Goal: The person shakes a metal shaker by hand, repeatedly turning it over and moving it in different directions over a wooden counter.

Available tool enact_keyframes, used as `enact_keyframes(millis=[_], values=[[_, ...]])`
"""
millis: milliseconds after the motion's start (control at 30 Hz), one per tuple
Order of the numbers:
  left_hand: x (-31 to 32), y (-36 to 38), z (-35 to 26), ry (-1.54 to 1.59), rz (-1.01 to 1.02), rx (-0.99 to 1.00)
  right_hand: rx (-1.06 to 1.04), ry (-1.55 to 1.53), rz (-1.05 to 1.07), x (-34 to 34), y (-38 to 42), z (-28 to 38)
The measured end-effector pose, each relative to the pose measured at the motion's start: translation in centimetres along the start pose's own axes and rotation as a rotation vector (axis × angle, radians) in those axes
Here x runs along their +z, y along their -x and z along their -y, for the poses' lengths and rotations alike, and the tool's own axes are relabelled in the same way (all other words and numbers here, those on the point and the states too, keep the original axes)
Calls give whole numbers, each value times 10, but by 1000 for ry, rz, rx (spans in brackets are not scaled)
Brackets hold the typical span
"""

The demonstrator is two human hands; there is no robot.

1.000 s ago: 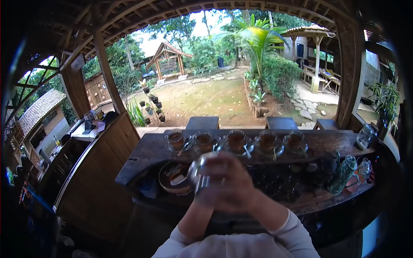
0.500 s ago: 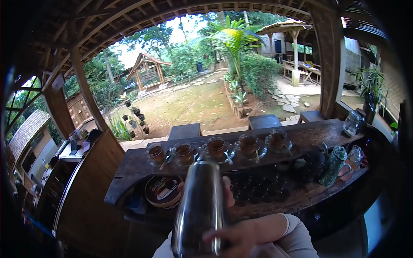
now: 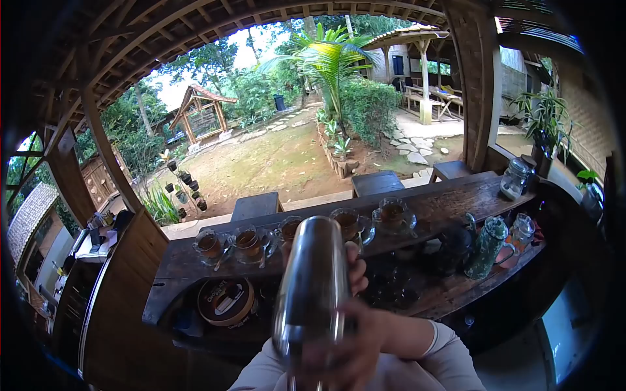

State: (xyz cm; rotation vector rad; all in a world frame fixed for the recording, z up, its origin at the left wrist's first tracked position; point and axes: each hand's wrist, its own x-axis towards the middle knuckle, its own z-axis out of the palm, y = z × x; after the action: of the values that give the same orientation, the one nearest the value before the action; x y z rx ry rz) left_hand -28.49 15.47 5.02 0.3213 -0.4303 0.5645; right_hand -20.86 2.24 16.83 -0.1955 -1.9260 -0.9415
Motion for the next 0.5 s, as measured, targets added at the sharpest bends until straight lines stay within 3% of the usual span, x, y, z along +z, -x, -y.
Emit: enact_keyframes(millis=[33, 100, 200, 267, 300, 333, 433, 467, 500], values=[[1, -25, 6, 11, -17, 2, 279, -110, -38, -5, 1, -10], [-4, -71, 37, 32, -46, 8, 581, -69, 115, 4, 32, -46], [-31, -57, 63, 43, -69, 16, 706, 22, -57, -21, 17, -41], [-53, 4, 56, 64, -93, 47, 432, 19, 94, -45, -1, -15], [-65, 22, 53, 74, -109, 62, 271, -137, 31, -51, 1, 0], [-54, -26, 49, 82, -121, 75, 269, -140, 35, -51, 6, -3], [-64, -44, 69, 99, -167, 101, 340, -104, -199, -45, 23, -18], [-50, -90, 64, 107, -187, 112, 567, -14, 133, -61, 25, -35], [-55, -86, 67, 114, -207, 127, 686, 7, 34, -54, 37, -54]])
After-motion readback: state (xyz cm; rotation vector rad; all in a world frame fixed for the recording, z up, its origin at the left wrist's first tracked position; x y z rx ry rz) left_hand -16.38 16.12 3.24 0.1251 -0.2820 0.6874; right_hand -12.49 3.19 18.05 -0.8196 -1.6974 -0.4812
